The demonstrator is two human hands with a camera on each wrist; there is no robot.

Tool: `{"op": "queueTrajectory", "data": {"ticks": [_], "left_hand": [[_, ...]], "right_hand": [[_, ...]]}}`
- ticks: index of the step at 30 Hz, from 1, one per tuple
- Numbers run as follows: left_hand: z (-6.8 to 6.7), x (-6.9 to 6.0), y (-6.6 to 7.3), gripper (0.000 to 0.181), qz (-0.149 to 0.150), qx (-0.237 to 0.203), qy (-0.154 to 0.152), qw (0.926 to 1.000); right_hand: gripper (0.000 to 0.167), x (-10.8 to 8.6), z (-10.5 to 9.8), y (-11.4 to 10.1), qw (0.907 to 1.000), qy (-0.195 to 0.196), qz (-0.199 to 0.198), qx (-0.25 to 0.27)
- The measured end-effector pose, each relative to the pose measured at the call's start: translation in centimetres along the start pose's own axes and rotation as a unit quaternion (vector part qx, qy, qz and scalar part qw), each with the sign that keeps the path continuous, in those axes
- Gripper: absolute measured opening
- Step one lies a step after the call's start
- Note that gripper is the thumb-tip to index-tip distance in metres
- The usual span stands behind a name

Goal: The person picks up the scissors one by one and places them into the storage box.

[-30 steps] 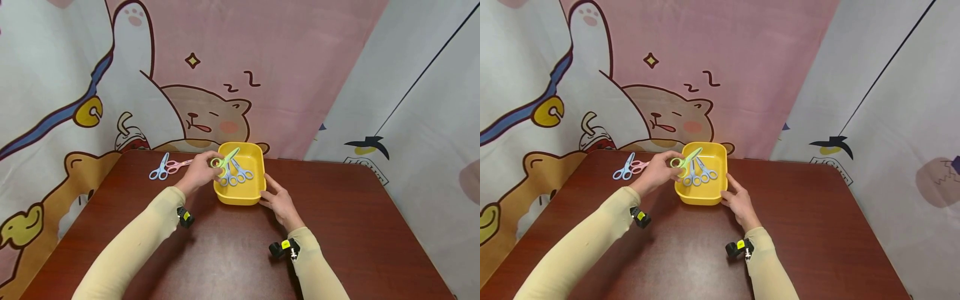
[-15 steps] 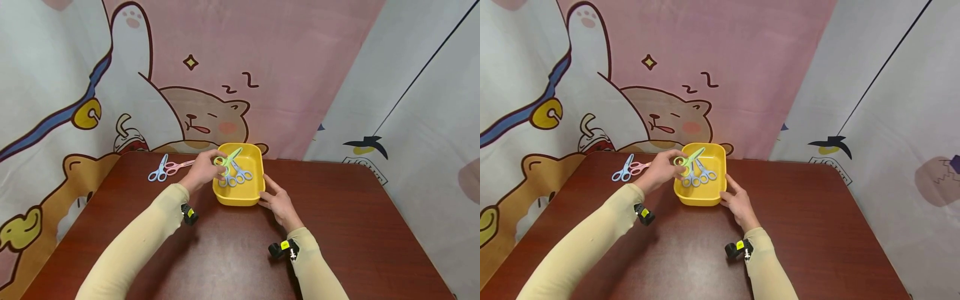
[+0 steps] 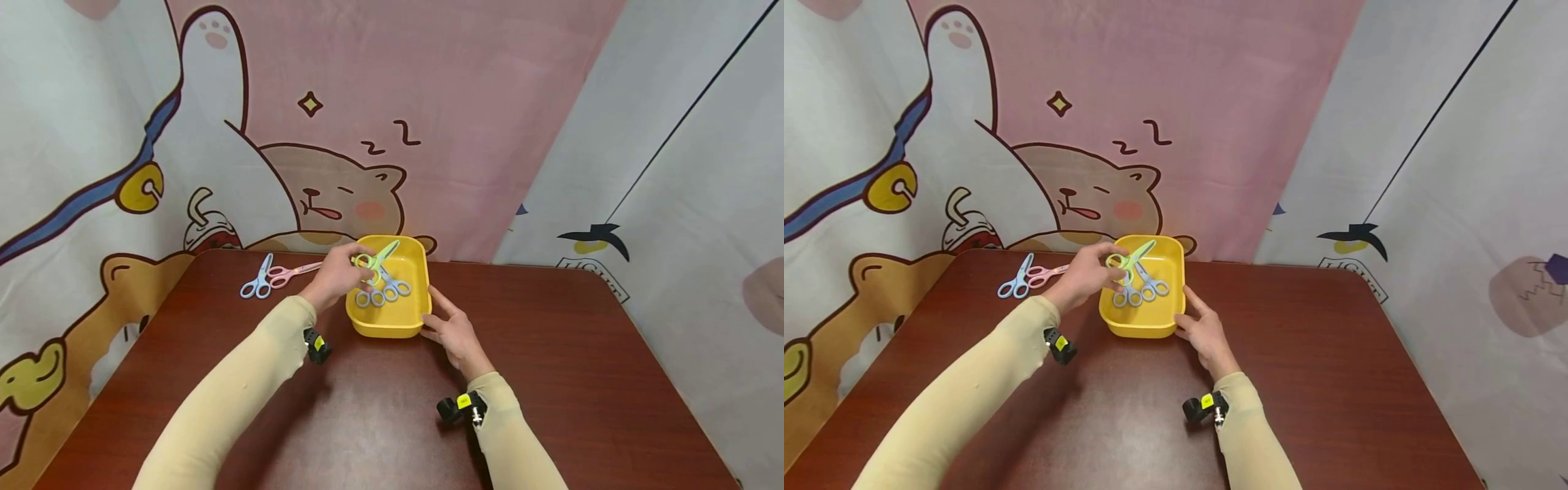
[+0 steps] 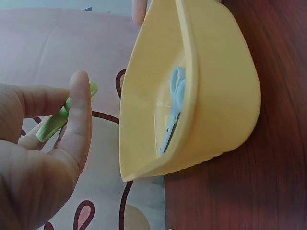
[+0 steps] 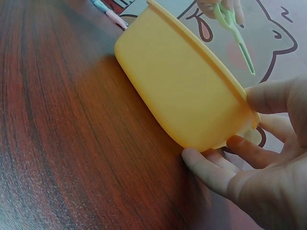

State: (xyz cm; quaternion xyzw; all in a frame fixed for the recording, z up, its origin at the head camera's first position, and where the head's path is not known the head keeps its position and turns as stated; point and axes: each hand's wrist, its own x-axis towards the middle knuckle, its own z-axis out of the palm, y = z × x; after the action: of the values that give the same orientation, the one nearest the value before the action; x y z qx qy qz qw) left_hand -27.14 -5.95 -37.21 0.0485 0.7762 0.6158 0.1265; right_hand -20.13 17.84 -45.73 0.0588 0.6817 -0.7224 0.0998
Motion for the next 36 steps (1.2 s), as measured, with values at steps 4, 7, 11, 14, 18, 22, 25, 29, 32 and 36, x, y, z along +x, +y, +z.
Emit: {"op": "queueTrajectory", "data": {"ticks": [4,7,11,14,18,22,25,29,32,36], "left_hand": [[0.3,0.2,0.2,0.041,0.006,-0.005,-0.002,1.0000],[0.4,0.4,0.3,0.041,0.007,-0.008,-0.004,0.9999],[0.7,0.7,0.3,0.041,0.005,-0.011,-0.007,0.9999],[0.9,0.9,0.2,0.042,0.005,-0.013,-0.007,0.9999],[1.2,1.3,0.1,0.041,0.005,-0.020,-0.005,0.9998],[1.6,1.6,0.0,0.042,0.005,-0.034,-0.001,0.9994],[1.8,1.7,0.0,0.043,0.008,-0.040,0.000,0.9991],[2.1,1.9,-0.1,0.045,0.008,-0.044,-0.001,0.9990],[2.3,2.0,0.0,0.045,0.001,-0.044,-0.001,0.9990],[2.5,2.1,0.1,0.043,-0.011,-0.038,0.002,0.9992]], "right_hand": [[0.071,0.0,0.0,0.0,1.0000,-0.001,0.000,-0.001],[0.070,0.0,0.0,0.1,1.0000,0.002,0.000,-0.001],[0.070,0.0,0.0,0.2,1.0000,0.002,-0.005,-0.001],[0.070,0.0,0.1,0.1,1.0000,0.001,-0.006,0.000],[0.070,-0.1,0.1,0.0,1.0000,0.003,-0.004,0.000],[0.070,-0.1,0.0,0.0,1.0000,0.004,-0.003,0.001],[0.070,-0.2,0.0,0.0,1.0000,0.002,-0.007,0.003],[0.070,-0.2,0.0,0.0,0.9999,0.000,-0.014,0.001],[0.069,-0.1,0.0,0.0,0.9999,0.003,-0.013,0.000],[0.069,0.0,0.0,0.2,0.9999,0.003,-0.015,0.002]]}}
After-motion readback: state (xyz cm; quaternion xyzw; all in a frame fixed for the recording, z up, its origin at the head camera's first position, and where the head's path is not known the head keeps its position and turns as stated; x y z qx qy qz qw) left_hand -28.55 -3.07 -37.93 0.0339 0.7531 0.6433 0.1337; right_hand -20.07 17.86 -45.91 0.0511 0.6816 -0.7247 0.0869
